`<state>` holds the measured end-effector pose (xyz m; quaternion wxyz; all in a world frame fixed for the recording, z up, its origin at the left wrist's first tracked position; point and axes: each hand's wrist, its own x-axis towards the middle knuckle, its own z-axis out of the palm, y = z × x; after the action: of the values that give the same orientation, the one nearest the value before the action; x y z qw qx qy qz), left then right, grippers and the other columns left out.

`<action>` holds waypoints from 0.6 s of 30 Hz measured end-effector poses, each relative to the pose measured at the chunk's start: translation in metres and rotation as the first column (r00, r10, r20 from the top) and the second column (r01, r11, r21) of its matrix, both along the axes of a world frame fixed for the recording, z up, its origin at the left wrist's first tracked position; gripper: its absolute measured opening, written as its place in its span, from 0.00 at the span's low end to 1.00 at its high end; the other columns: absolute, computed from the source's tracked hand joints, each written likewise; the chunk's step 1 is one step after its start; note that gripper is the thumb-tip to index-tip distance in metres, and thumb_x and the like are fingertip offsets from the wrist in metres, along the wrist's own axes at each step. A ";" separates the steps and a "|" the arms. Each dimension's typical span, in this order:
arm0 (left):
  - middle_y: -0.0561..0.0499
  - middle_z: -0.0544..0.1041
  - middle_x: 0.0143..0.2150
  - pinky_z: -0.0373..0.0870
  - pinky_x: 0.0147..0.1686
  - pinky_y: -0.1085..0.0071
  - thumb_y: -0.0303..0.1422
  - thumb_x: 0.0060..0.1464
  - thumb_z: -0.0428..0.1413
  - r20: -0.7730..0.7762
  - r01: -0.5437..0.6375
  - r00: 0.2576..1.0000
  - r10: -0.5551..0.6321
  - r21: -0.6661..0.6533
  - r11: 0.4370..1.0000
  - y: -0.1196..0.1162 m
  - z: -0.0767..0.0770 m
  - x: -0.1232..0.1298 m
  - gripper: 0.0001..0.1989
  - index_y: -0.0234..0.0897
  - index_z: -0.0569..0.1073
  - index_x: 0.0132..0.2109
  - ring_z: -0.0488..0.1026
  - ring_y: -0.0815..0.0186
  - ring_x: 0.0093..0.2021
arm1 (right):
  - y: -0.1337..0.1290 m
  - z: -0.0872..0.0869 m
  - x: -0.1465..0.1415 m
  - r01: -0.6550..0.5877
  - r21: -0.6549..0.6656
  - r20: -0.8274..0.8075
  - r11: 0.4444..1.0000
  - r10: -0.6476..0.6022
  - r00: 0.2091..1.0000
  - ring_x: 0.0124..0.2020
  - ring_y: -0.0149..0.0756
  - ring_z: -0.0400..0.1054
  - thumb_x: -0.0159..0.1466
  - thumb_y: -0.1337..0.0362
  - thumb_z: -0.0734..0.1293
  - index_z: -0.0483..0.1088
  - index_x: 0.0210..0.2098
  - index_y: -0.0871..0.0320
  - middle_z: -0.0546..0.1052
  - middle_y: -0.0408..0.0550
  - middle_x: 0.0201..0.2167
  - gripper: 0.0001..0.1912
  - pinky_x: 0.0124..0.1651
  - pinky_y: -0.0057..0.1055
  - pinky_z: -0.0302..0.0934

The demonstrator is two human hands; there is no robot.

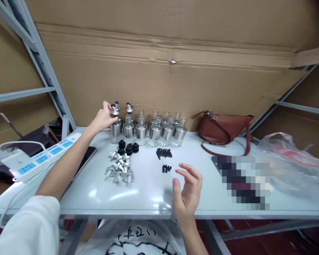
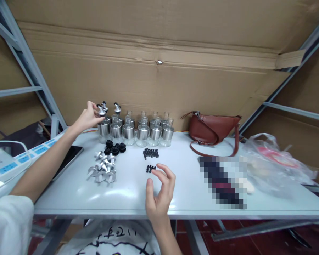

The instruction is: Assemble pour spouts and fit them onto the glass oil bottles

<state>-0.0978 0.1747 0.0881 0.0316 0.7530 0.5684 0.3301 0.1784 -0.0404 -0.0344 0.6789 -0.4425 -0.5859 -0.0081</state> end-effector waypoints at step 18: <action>0.45 0.77 0.40 0.69 0.44 0.65 0.44 0.48 0.56 -0.175 0.021 0.984 -0.047 -0.146 0.989 -0.017 0.025 -0.017 0.20 0.38 0.63 0.44 0.75 0.54 0.44 | 0.001 0.004 0.000 -0.013 -0.005 0.102 1.000 0.013 0.995 0.47 0.42 0.67 0.65 0.70 0.61 0.68 0.41 0.54 0.70 0.51 0.43 0.08 0.46 0.44 0.65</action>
<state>-0.1149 0.1582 0.1132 0.0405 0.7848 0.5782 0.2194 0.1782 -0.0396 -0.0307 0.6471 -0.4393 -0.6226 -0.0249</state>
